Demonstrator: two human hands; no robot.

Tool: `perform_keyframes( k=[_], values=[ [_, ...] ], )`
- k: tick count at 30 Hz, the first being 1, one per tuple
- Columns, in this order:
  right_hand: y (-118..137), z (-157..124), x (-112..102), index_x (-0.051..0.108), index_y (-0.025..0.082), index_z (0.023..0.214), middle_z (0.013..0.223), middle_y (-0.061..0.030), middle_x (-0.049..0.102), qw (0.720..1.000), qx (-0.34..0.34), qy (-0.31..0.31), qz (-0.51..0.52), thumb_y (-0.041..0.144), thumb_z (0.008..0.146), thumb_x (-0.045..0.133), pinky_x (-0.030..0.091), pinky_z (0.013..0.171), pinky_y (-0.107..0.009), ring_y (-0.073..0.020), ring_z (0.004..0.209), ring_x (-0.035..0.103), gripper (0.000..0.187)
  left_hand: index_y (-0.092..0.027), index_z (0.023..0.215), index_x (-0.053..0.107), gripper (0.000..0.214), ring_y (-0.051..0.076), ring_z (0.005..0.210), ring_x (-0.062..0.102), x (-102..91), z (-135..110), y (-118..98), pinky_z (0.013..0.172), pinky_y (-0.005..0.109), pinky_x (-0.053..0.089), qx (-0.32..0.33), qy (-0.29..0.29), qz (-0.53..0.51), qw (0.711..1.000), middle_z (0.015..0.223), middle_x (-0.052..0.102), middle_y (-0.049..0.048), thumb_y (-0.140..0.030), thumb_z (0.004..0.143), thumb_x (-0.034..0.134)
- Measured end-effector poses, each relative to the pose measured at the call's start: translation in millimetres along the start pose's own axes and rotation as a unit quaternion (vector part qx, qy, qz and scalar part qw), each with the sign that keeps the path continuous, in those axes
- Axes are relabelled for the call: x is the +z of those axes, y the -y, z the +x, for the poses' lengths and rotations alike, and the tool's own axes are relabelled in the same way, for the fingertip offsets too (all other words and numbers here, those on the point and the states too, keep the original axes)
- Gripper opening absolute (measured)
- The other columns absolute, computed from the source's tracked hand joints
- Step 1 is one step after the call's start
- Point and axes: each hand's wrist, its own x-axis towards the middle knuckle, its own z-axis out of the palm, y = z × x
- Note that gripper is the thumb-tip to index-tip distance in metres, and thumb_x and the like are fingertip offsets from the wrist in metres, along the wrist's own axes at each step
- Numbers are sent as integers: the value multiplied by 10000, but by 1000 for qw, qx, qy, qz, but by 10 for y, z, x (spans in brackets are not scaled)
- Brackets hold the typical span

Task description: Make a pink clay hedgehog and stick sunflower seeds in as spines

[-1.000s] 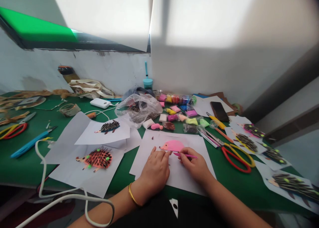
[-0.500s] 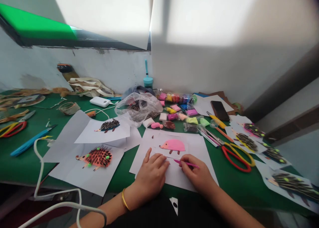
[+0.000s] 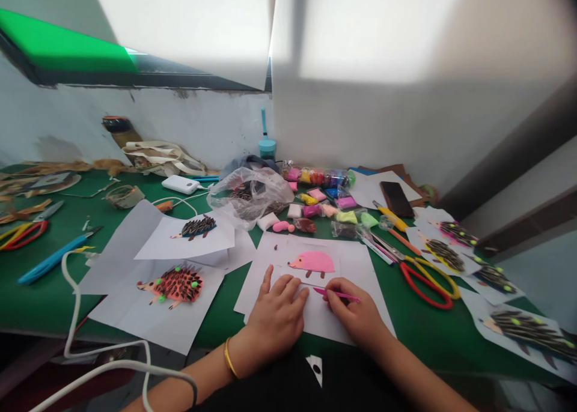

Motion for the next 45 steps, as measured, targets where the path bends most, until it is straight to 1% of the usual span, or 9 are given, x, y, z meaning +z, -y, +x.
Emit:
perform_keyframes(
  k=[4, 7, 13, 20, 25, 30, 35, 40, 45],
  values=[
    [-17, -3, -4, 616, 226, 862, 826, -25, 693, 1000, 2, -3, 6, 395, 928, 498, 503, 750, -299, -201, 808, 662, 217, -236, 1065, 660, 219, 248, 1124, 553, -31, 5, -15, 1193, 574, 189, 10, -23, -5, 1000, 1138, 643, 67, -240, 870, 560],
    [-19, -4, -11, 616, 227, 862, 825, -19, 690, 1000, 5, -4, 6, 392, 929, 504, 498, 751, -297, -197, 801, 662, 211, -227, 963, 666, 136, 229, 1100, 564, -58, -11, -21, 1202, 537, 202, 11, -45, -16, 999, 1086, 651, 50, -265, 889, 559],
    [-14, -6, -8, 616, 229, 862, 825, -16, 692, 1000, 5, -7, 6, 390, 934, 504, 499, 747, -290, -194, 805, 663, 209, -225, 1057, 657, 203, 216, 1095, 564, -68, -21, -11, 1205, 505, 200, 12, -58, -27, 998, 1075, 656, 36, -298, 883, 581],
    [-24, -4, -1, 617, 228, 858, 816, -22, 694, 1000, 2, -9, 9, 390, 930, 503, 509, 732, -292, -197, 792, 660, 211, -255, 1231, 612, 420, 270, 1187, 521, -28, -13, -1, 1191, 575, 155, -1, 1, -25, 1000, 1223, 616, 65, -441, 854, 618],
    [-30, -4, -5, 617, 231, 858, 818, -18, 696, 1000, 0, -11, 6, 379, 930, 503, 501, 727, -285, -196, 794, 657, 200, -250, 1102, 659, 275, 247, 1170, 538, -38, -49, 13, 1207, 541, 133, 37, -13, -33, 999, 1180, 637, 57, -403, 896, 559],
    [-25, -7, -4, 619, 230, 857, 811, -14, 689, 1000, 0, -11, 5, 378, 935, 502, 493, 722, -279, -189, 781, 649, 205, -240, 1244, 608, 442, 285, 1237, 502, -16, -56, 11, 1201, 587, 94, 16, -4, -31, 999, 1284, 605, 82, -484, 877, 575],
    [-34, -11, -1, 617, 233, 864, 828, -12, 693, 1000, 1, -9, 4, 375, 937, 504, 494, 734, -279, -191, 803, 656, 195, -237, 1153, 650, 334, 253, 1213, 525, -14, -57, 19, 1213, 568, 61, 54, -5, -40, 998, 1236, 640, 68, -440, 919, 525],
    [-45, -8, 5, 616, 232, 855, 806, -10, 687, 1000, 5, -9, 9, 380, 939, 503, 491, 720, -276, -187, 779, 646, 204, -238, 1260, 604, 487, 289, 1267, 489, 0, -46, 17, 1202, 599, 56, 23, -7, -36, 999, 1329, 595, 84, -542, 883, 559],
    [-37, 2, -6, 617, 224, 864, 815, -13, 686, 1000, 1, -8, 6, 379, 940, 506, 487, 732, -277, -186, 790, 649, 205, -205, 1279, 588, 459, 256, 1189, 537, -37, -43, 35, 1207, 556, 120, 30, -42, -68, 996, 1223, 647, 71, -457, 895, 571]
  ],
)
